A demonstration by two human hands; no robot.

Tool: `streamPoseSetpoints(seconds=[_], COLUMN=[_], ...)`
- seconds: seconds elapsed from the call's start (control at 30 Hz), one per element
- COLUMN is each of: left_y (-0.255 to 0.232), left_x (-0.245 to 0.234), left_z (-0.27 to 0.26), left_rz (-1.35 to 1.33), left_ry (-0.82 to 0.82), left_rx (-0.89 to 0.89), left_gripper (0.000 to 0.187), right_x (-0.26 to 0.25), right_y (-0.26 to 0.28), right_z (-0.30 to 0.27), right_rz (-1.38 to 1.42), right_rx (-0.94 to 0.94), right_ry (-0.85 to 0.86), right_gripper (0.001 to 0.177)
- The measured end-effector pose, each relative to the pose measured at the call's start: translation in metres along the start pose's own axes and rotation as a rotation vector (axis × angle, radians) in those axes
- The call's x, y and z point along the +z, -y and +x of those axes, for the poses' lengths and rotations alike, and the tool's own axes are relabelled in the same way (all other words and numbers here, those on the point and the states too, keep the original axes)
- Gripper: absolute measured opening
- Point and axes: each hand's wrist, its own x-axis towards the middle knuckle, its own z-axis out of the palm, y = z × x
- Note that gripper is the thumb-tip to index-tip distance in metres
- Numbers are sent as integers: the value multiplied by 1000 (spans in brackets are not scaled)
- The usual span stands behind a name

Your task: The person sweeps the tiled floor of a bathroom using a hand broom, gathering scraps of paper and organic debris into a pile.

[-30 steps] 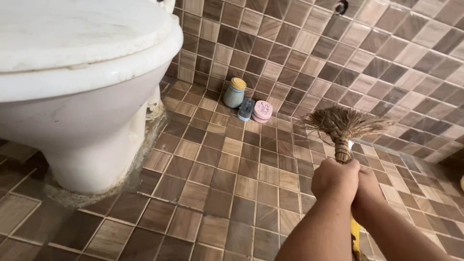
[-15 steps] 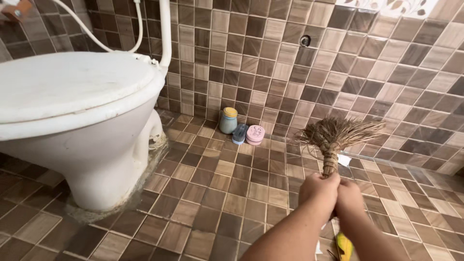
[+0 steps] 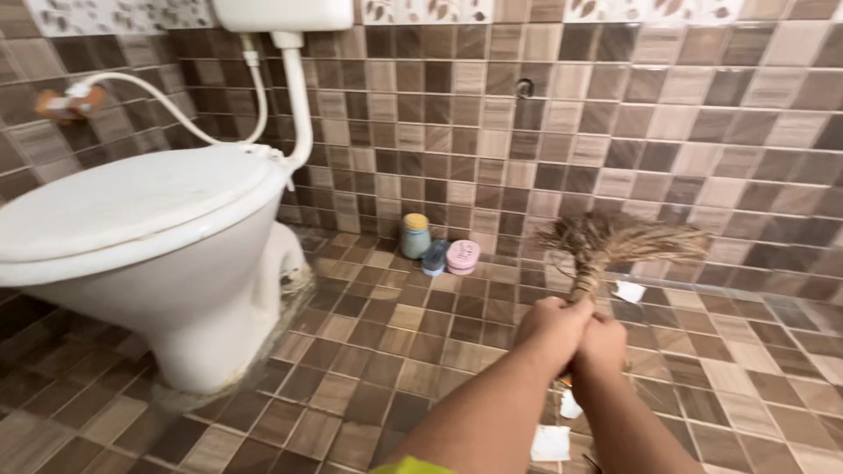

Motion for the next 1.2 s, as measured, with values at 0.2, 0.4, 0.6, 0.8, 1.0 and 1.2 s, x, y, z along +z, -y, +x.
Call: streamPoseSetpoints(seconds=[0.2, 0.4, 0.6, 0.8, 1.0, 1.2], left_y=[10, 23, 30, 22, 24, 31], left_x=[-3, -22, -49, -78, -96, -111], left_z=[6, 30, 48, 65, 85, 89], left_rz=[-77, -99, -91, -57, -102, -169], left_ry=[32, 77, 95, 246, 312, 381], left_rx=[-84, -76, -127, -108, -81, -192], left_gripper=[52, 50, 44, 42, 42, 42], right_x=[2, 30, 42, 51, 61, 80], right_y=[-5, -15, -49, -49, -39, -29], right_z=[0, 11, 39, 45, 44, 26], right_rz=[-1, -110, -137, -43, -131, -68], right_rx=[48, 39, -57, 24, 8, 68], right_ry=[25, -47, -19, -153, -172, -128], right_gripper=[33, 34, 33, 24, 20, 16])
